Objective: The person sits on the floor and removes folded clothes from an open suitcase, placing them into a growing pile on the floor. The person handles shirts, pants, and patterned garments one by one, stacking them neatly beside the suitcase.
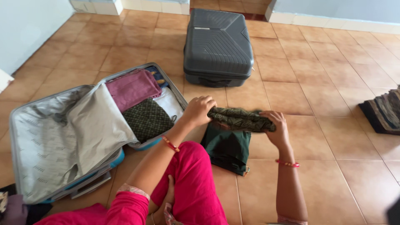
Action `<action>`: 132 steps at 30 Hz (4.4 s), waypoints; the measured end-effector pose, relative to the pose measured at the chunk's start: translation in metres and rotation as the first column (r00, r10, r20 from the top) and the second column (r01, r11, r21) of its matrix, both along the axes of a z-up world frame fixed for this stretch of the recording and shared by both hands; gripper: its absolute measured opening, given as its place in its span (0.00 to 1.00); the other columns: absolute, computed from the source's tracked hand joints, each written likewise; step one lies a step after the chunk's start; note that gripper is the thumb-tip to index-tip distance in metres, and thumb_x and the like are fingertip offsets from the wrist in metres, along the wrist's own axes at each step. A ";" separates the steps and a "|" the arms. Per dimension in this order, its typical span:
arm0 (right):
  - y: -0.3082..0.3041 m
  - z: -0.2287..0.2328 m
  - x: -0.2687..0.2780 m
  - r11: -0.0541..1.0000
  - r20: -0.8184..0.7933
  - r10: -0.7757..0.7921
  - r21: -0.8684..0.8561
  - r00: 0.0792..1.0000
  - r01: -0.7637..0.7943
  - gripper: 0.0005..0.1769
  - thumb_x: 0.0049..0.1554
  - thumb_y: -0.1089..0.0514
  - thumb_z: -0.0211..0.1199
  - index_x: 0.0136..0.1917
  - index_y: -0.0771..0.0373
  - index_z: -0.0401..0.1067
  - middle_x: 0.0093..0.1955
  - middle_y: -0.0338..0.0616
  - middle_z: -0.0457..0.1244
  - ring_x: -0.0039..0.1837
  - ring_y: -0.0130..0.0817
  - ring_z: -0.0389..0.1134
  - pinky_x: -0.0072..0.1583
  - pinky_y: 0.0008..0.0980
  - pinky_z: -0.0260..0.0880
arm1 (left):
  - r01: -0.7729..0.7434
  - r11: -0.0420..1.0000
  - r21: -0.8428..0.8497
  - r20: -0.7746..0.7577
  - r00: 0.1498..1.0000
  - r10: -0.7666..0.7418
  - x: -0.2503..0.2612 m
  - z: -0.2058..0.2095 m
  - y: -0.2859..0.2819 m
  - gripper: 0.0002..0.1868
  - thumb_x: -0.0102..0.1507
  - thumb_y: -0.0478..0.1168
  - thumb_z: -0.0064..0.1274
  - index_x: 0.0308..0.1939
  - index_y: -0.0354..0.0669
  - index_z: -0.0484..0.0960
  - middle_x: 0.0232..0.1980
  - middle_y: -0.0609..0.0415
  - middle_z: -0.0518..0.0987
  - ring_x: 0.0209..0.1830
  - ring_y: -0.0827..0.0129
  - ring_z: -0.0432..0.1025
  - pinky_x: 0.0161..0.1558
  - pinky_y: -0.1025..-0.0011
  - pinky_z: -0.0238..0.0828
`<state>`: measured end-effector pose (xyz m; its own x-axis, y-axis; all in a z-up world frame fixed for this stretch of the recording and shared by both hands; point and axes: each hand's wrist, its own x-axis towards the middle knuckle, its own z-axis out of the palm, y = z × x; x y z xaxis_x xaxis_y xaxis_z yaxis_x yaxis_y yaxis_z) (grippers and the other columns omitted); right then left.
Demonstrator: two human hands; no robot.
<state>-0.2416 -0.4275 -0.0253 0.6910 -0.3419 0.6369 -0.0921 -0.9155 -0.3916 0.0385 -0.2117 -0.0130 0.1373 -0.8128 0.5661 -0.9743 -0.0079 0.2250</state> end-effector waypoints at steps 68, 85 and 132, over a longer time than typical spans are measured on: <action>0.163 -0.236 0.447 0.244 -0.251 0.539 0.960 0.804 0.135 0.32 0.54 0.45 0.70 0.58 0.77 0.76 0.52 0.60 0.71 0.51 0.48 0.73 0.52 0.42 0.74 | -0.894 0.428 -0.131 0.041 0.427 0.903 0.104 -0.234 0.343 0.23 0.62 0.58 0.53 0.44 0.42 0.86 0.49 0.51 0.85 0.57 0.55 0.76 0.60 0.57 0.68; 0.164 -0.230 0.410 -0.579 0.343 0.311 0.808 0.886 -0.110 0.16 0.58 0.63 0.64 0.59 0.71 0.72 0.52 0.53 0.70 0.51 0.46 0.74 0.53 0.44 0.78 | -0.897 0.429 -0.100 -0.005 0.432 0.902 0.101 -0.219 0.343 0.19 0.61 0.56 0.56 0.36 0.45 0.87 0.36 0.53 0.84 0.39 0.60 0.77 0.48 0.62 0.69; 0.167 -0.224 0.221 0.991 0.041 0.025 0.128 0.999 -0.030 0.12 0.52 0.62 0.64 0.51 0.61 0.78 0.55 0.50 0.70 0.60 0.49 0.69 0.64 0.46 0.67 | -0.921 0.321 0.220 0.046 0.338 0.940 0.086 -0.238 0.347 0.32 0.66 0.66 0.39 0.42 0.45 0.87 0.40 0.47 0.86 0.45 0.58 0.80 0.65 0.52 0.63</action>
<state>-0.0209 -0.2606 -0.2496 0.6763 -0.4042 0.6158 -0.0496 -0.8591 -0.5094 0.1249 0.1356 -0.2510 0.9039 -0.1976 0.3793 -0.2789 -0.9446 0.1727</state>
